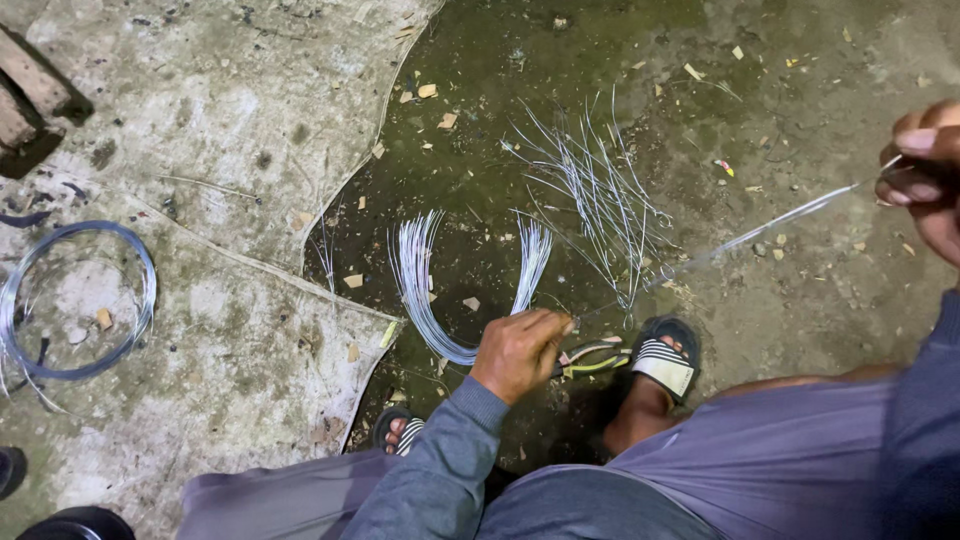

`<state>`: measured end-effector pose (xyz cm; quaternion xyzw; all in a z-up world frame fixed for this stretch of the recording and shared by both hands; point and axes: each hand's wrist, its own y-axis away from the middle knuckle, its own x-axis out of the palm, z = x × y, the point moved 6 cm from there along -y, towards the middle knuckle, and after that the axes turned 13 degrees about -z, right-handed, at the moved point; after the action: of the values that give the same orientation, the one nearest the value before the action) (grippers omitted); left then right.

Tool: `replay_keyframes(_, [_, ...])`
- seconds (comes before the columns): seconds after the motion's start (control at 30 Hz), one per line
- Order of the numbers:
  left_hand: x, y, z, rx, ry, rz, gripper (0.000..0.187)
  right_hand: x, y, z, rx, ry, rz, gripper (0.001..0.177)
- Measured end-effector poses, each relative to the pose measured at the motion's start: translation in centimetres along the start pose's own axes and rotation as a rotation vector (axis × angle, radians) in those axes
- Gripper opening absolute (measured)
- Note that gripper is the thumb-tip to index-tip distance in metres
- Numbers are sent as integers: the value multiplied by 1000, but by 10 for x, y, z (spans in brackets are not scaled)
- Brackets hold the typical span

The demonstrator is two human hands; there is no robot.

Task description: The person is sitting on the floor and repeatedly bending thin metal wires into U-shapes by hand. They pick up individual wires, bend them, and place them into a growing pile.

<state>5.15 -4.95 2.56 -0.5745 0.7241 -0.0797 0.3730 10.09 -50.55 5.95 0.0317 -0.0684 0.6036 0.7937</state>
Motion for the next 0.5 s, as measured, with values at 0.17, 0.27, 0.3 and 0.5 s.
replay_keyframes(0.17, [19,36,59,-34,-101,62,15,-27,-19,-20,104,-204,-1,41])
replay_keyframes(0.27, [25,88,132,-344,-244,278,16,-16,-20,-17,106,37,-178,31])
replay_keyframes(0.3, [28,106,155,-398,-345,398,17,-8,-18,-15,106,99,-221,27])
replay_keyframes(0.5, [63,211,218,-666,-493,823,46,22,-3,-4,258,433,-378,10])
